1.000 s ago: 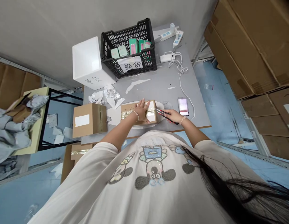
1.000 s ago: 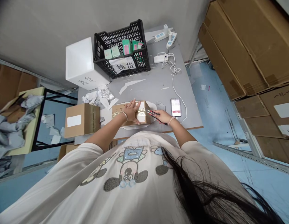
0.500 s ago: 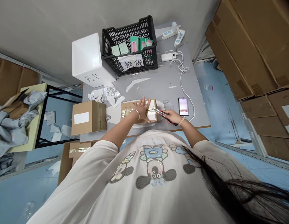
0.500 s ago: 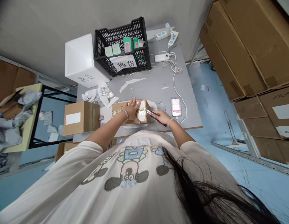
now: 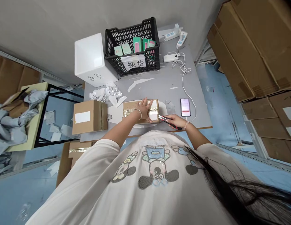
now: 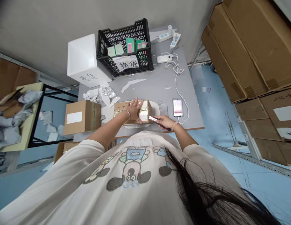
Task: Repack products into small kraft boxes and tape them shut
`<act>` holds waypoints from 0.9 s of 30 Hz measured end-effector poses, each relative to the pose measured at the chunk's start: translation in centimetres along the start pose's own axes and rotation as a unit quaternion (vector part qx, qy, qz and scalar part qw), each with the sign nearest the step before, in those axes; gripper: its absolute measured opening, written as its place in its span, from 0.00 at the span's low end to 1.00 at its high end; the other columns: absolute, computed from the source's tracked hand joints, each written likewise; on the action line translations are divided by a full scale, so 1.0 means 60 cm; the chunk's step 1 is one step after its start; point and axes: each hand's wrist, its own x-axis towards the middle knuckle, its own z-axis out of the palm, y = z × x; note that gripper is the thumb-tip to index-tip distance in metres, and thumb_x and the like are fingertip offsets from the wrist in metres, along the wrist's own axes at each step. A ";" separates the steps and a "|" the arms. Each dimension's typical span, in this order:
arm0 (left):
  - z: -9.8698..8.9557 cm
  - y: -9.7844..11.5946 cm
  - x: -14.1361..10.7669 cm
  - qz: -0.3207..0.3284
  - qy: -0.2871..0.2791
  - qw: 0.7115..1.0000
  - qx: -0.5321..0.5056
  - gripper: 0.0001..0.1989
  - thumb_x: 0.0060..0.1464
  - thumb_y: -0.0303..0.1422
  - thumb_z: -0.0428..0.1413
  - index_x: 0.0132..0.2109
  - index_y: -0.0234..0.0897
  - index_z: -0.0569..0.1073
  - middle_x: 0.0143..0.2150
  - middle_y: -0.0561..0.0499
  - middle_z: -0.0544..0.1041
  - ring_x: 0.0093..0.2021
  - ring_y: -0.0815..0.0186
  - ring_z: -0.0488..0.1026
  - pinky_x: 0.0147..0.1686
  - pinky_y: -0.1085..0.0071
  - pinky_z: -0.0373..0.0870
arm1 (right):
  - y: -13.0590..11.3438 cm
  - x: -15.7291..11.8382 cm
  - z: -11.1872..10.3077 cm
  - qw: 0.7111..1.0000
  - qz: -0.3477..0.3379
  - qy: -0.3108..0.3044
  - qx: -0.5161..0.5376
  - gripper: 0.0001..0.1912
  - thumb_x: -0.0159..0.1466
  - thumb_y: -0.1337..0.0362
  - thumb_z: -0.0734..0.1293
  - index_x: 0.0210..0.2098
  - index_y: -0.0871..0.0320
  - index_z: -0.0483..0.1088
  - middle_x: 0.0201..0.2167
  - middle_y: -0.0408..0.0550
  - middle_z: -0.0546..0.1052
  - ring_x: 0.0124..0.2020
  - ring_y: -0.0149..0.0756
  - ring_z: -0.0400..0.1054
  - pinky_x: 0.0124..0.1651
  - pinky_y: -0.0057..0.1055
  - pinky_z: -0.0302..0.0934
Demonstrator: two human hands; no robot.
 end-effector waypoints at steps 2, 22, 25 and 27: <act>0.000 0.001 0.000 -0.001 0.001 1.000 -0.002 0.77 0.27 0.61 0.65 0.71 0.41 0.24 0.72 0.38 0.19 0.71 0.38 0.23 0.65 0.40 0.34 | -0.001 -0.005 0.001 1.000 0.002 0.000 -0.006 0.29 0.66 0.52 0.64 0.64 0.55 0.64 0.18 0.37 0.68 0.15 0.24 0.60 0.18 0.20 0.54; 0.014 -0.132 -0.019 -0.181 0.143 0.967 -0.109 0.37 0.55 0.63 0.43 0.53 0.37 0.72 0.53 0.39 0.75 0.55 0.50 0.69 0.53 0.59 0.65 | -0.014 0.057 0.111 0.992 0.005 0.060 0.115 0.22 0.64 0.49 0.66 0.50 0.58 0.70 0.37 0.47 0.78 0.35 0.33 0.72 0.34 0.25 0.66; 0.027 -0.144 -0.031 -0.220 0.158 0.954 -0.129 0.38 0.57 0.62 0.40 0.54 0.34 0.71 0.53 0.35 0.74 0.55 0.48 0.70 0.51 0.59 0.66 | -0.031 0.098 0.125 0.983 -0.028 0.117 0.138 0.23 0.65 0.47 0.64 0.50 0.57 0.68 0.33 0.44 0.76 0.31 0.30 0.69 0.33 0.24 0.64; 0.042 -0.154 -0.044 -0.245 0.151 0.946 -0.150 0.38 0.59 0.61 0.39 0.53 0.32 0.71 0.52 0.34 0.75 0.53 0.49 0.72 0.49 0.60 0.67 | -0.048 0.126 0.126 0.973 -0.042 0.165 0.155 0.23 0.65 0.46 0.63 0.50 0.56 0.66 0.32 0.43 0.74 0.31 0.31 0.69 0.33 0.26 0.65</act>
